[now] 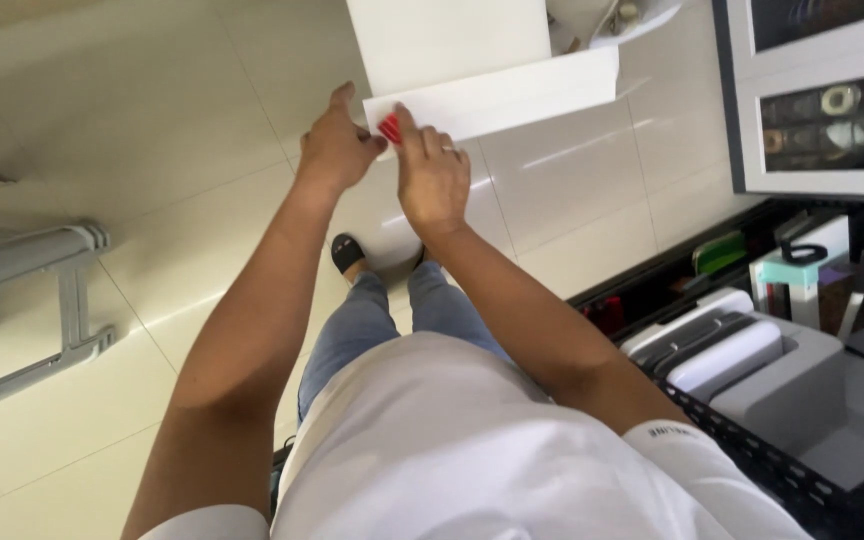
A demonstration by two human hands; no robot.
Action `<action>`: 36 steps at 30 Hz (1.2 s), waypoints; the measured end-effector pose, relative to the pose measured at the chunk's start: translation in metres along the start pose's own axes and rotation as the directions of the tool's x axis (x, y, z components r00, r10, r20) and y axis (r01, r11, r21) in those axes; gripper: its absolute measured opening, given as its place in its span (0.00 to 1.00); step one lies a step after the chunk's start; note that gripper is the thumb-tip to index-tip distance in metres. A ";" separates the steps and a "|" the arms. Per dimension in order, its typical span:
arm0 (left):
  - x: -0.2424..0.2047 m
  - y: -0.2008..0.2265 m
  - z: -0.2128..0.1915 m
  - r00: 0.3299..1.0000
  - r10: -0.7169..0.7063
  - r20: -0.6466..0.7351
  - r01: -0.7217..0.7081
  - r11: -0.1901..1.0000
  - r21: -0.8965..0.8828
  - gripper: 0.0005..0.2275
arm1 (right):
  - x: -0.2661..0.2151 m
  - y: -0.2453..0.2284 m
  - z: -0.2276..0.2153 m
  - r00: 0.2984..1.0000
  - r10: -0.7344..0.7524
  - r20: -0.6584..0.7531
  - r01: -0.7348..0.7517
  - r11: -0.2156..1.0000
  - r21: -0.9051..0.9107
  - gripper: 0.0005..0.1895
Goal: Folding the edges of a white cardboard box and using a red scraper and a pen to create sharp creases.
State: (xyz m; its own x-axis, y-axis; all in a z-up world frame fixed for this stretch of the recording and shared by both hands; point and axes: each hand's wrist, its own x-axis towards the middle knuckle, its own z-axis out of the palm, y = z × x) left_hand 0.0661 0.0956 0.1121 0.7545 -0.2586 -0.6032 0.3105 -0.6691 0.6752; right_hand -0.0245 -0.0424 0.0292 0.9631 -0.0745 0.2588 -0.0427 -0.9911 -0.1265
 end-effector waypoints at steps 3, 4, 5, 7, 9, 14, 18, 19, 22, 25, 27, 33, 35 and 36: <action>0.008 -0.010 -0.001 0.997 -0.033 0.065 0.033 0.999 0.006 0.37 | 0.008 0.045 -0.001 0.997 -0.072 -0.024 0.061 0.951 -0.304 0.33; 0.008 -0.009 -0.004 0.997 -0.037 0.061 0.037 0.999 0.003 0.37 | 0.012 0.067 -0.005 0.997 -0.076 -0.023 0.066 0.951 -0.301 0.33; 0.007 -0.009 -0.006 0.996 -0.019 0.084 0.022 0.999 -0.033 0.37 | 0.015 0.087 -0.008 0.996 0.078 -0.032 -0.083 0.967 -0.240 0.29; 0.001 -0.014 -0.005 0.994 -0.020 0.111 0.027 0.997 -0.070 0.37 | 0.004 0.102 0.000 0.973 0.229 -0.010 -0.228 0.958 -0.173 0.26; 0.009 -0.011 -0.005 0.994 0.008 0.107 -0.005 0.999 -0.034 0.39 | 0.000 0.097 0.023 0.993 0.091 -0.073 -0.107 0.961 -0.255 0.25; 0.016 -0.016 -0.004 0.993 0.013 0.118 -0.008 0.999 -0.042 0.42 | 0.007 0.029 -0.015 0.998 -0.059 -0.011 0.058 0.991 -0.118 0.25; 0.020 -0.019 -0.001 0.995 -0.019 0.099 0.025 0.998 -0.060 0.42 | 0.016 0.082 -0.011 0.987 0.154 -0.033 -0.157 0.981 -0.112 0.24; 0.020 -0.022 0.001 0.995 -0.025 0.097 0.031 0.998 -0.063 0.42 | 0.013 0.071 -0.014 0.988 0.150 -0.029 -0.152 0.982 -0.109 0.24; 0.023 -0.020 0.004 0.998 -0.036 0.046 0.040 0.996 -0.082 0.43 | 0.013 0.053 -0.024 0.990 -0.134 0.048 0.137 0.988 -0.076 0.24; 0.018 -0.016 0.005 0.998 -0.046 0.039 0.051 0.986 -0.157 0.44 | 0.022 0.054 -0.036 0.911 -0.412 -0.028 0.412 0.910 0.043 0.21; 0.018 -0.021 0.008 1.000 -0.012 -0.005 0.011 0.979 -0.201 0.43 | 0.030 0.059 -0.043 0.848 -0.521 -0.096 0.526 0.849 0.039 0.26; 0.020 -0.029 0.015 0.999 0.021 -0.029 -0.030 0.949 -0.315 0.42 | 0.057 0.041 -0.034 0.825 -0.559 -0.082 0.560 0.828 -0.022 0.30; 0.018 -0.027 0.014 0.999 0.018 -0.033 -0.028 0.950 -0.312 0.42 | 0.053 0.047 -0.034 0.827 -0.557 -0.076 0.559 0.829 0.008 0.29; 0.016 -0.027 0.013 0.999 0.006 -0.034 -0.016 0.951 -0.310 0.42 | 0.050 0.047 -0.034 0.829 -0.555 -0.066 0.558 0.829 0.046 0.28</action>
State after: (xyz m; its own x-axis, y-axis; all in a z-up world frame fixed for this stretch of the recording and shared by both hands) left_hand 0.0623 0.1010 0.0788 0.7758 -0.2383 -0.5842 0.4619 -0.4162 0.7832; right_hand 0.0129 -0.0969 0.0689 0.8048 0.4806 0.3483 0.5141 -0.8577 -0.0042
